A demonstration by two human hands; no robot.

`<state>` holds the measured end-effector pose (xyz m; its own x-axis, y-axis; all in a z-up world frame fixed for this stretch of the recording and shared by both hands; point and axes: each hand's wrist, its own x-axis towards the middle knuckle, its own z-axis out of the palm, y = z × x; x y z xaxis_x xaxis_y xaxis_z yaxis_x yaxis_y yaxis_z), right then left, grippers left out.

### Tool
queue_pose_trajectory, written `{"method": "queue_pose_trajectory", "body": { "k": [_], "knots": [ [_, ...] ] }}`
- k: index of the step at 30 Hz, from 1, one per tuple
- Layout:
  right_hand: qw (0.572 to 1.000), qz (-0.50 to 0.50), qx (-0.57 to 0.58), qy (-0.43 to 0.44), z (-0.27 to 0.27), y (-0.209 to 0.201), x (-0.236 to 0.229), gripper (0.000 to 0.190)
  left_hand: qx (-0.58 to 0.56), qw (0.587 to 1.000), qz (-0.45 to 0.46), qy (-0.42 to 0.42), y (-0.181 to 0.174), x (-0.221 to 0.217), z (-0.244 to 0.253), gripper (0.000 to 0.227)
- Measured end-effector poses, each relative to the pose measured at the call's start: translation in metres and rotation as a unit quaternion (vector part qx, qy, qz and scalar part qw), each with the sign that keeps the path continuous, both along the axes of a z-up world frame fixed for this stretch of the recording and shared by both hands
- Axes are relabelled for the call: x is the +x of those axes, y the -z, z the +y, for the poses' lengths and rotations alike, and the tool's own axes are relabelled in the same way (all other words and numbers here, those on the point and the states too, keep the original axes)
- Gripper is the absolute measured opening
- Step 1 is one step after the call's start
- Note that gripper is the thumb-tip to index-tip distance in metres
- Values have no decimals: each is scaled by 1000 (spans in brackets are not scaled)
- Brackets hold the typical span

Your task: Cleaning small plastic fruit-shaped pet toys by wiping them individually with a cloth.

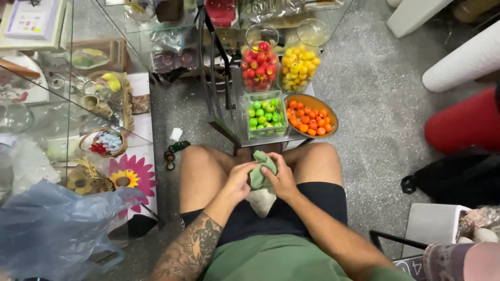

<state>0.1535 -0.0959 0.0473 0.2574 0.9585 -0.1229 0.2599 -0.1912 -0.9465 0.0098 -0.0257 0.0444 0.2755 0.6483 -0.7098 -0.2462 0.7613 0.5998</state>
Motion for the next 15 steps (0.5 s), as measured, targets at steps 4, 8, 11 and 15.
{"method": "queue_pose_trajectory", "body": {
  "k": [4,8,11,15],
  "knots": [
    [998,9,-53,40,3,20,1,32,-14,999,-28,-22,49,0,10,25],
    [994,-9,-74,78,8,5,-3,40,26,997,-51,56,73,8,19,30],
    [997,-2,-66,31,12,-41,-20,54,30,993,-77,79,93,9,26,31],
    [997,-23,-47,57,6,-18,-16,38,33,992,-76,92,86,3,29,22]
  ]
}}
